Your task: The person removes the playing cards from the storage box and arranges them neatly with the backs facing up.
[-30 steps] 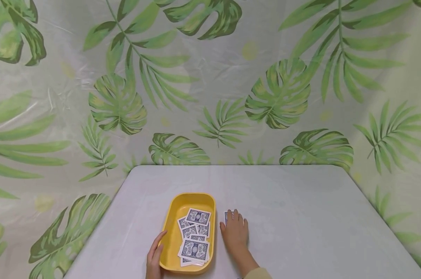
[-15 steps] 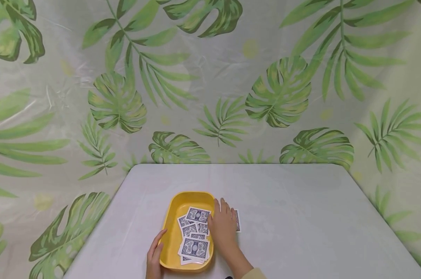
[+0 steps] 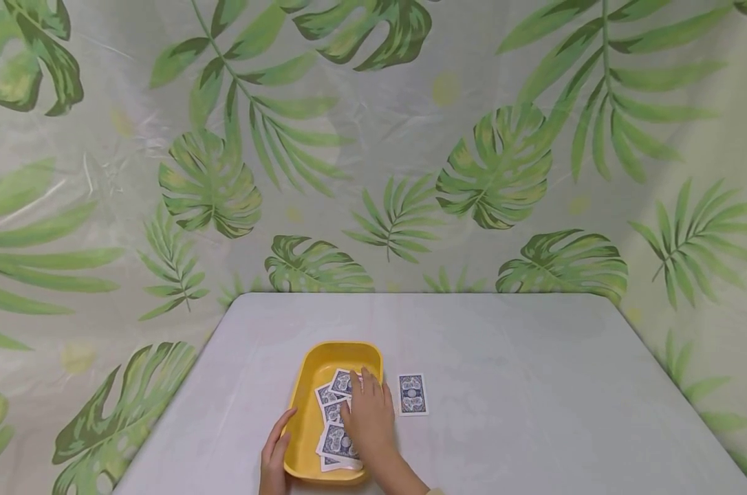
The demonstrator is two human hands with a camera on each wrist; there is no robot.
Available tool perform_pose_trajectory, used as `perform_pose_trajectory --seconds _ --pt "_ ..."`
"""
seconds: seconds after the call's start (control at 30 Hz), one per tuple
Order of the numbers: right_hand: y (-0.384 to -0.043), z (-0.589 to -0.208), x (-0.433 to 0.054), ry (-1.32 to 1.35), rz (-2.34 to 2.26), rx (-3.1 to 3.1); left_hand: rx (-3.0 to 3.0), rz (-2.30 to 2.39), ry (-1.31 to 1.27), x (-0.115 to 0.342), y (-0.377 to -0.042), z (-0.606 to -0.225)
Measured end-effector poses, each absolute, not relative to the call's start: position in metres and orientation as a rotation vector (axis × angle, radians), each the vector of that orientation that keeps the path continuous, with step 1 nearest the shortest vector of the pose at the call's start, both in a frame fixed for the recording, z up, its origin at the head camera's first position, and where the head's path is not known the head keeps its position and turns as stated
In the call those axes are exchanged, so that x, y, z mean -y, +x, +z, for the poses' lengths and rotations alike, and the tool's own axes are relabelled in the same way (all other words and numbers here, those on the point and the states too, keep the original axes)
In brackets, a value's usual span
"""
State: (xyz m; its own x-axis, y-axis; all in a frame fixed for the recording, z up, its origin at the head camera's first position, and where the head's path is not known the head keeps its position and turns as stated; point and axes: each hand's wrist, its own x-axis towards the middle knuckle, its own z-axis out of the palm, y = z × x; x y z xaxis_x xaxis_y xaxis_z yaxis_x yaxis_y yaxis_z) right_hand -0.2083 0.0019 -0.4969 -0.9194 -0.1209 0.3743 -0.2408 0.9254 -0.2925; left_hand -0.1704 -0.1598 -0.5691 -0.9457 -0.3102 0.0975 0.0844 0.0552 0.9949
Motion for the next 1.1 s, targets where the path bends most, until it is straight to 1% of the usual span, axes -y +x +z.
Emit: perform_pose_trajectory --seconds 0.23,0.43,0.8,0.97,1.1 --pt "-0.203 -0.505 0.006 0.465 0.482 2.695 2.025 -1.945 0.154 0.16 -0.171 -0.571" --pt "-0.2 -0.512 0.01 0.529 0.436 2.781 2.051 -1.941 0.17 0.16 -0.171 -0.57" --pt "-0.198 -0.517 0.007 0.776 0.071 2.965 2.061 -1.972 0.187 0.161 -0.169 -0.567" --pt "-0.197 -0.516 0.005 0.858 0.036 2.982 2.036 -1.948 0.144 0.16 -0.17 -0.57" --pt "-0.198 -0.517 0.006 0.868 0.003 3.015 2.033 -1.933 0.136 0.16 -0.17 -0.57"
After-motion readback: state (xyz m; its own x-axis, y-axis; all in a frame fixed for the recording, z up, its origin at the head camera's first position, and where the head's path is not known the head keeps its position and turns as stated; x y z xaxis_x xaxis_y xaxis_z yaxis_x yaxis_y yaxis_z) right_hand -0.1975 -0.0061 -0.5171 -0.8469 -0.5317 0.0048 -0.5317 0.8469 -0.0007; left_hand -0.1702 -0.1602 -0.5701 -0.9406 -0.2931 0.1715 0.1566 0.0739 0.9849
